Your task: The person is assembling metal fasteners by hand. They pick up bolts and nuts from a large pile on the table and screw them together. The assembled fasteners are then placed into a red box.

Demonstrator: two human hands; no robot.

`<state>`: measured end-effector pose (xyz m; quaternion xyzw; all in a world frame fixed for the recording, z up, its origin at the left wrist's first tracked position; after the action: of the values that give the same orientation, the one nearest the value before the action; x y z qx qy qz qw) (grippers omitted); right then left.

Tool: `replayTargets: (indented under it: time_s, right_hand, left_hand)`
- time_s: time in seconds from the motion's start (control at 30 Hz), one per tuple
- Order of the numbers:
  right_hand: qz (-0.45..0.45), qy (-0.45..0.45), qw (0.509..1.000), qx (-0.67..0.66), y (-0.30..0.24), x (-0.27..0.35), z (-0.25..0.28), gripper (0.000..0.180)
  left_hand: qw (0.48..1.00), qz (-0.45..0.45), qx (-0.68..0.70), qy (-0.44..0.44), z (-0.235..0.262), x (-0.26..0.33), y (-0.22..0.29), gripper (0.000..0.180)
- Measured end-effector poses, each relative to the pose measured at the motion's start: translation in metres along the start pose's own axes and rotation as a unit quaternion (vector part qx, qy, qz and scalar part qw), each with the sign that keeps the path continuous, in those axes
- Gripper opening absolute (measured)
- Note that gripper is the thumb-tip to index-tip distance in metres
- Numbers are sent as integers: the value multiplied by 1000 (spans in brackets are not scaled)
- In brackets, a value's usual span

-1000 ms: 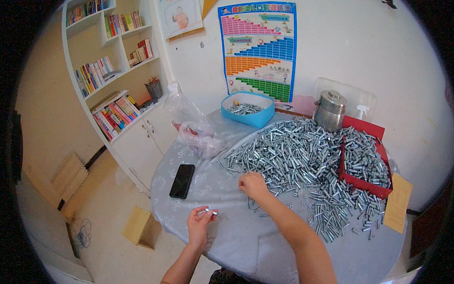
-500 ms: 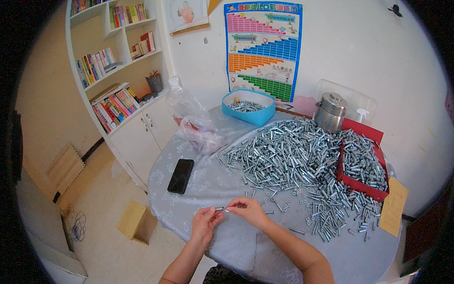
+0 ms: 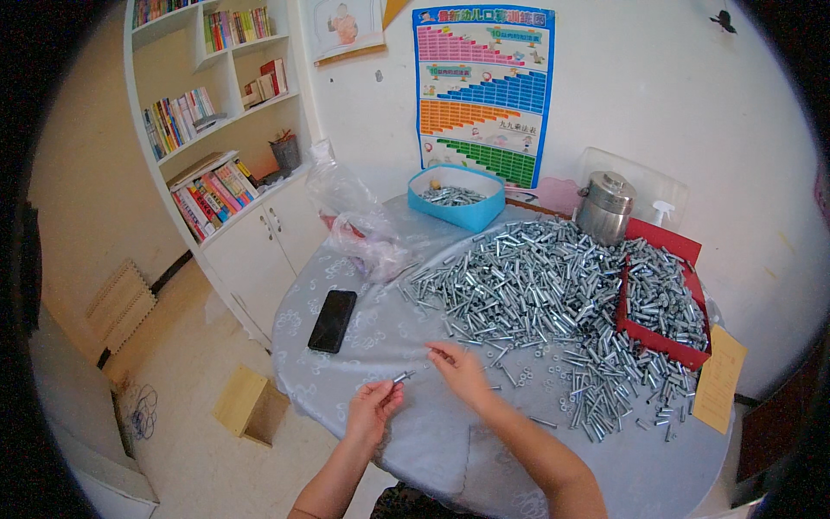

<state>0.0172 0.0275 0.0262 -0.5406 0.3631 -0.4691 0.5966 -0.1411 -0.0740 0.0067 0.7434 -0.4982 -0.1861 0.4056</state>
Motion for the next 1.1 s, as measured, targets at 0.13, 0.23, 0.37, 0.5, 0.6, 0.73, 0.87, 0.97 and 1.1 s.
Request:
replayTargets:
  time_s: [0.13,0.23,0.37,0.5,0.6,0.73,0.87,0.97,1.1]
  right_hand:
    - [143,28,938,313,5,-14,7,16]
    - [203,51,898,388,16,-19,-1,15]
    - [208,58,884,414,19,-21,-5,13]
    - [216,47,869,443,7,-12,1,13]
    - [143,23,940,308,-5,-2,18,11]
    - [98,-32,988,119,-5,10,29,11]
    - [87,-73,989,98,-8,21,31,10]
    - [93,-81,988,94,-12,28,33,12]
    - [46,-104,990,81,-5,33,34,14]
  left_hand:
    - [1000,-16,-1,22,6,-2,6,18]
    - [1000,-11,-16,4,8,-3,4,17]
    - [1000,-2,-13,9,5,-2,2,18]
    - [1000,7,1,4,2,-1,2,22]
    - [1000,15,1,-5,-1,-1,1,22]
    - [999,33,-13,-21,-10,1,-3,21]
    - [998,58,-4,-39,-15,3,-10,20]
    - [996,70,-11,-55,-22,5,-11,21]
    - [995,76,-6,-58,-25,6,-16,21]
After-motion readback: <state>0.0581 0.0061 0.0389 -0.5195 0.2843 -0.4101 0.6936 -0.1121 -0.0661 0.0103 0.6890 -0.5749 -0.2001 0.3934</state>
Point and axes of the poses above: each hand's wrist, its own x-axis away from the middle knuckle, its own z-axis out of the back of the hand, y = z × x, the point moved 1 cm from there along -x, towards the middle knuckle, and after that the axes turned 15 degrees about -z, right-handed, at the moved point
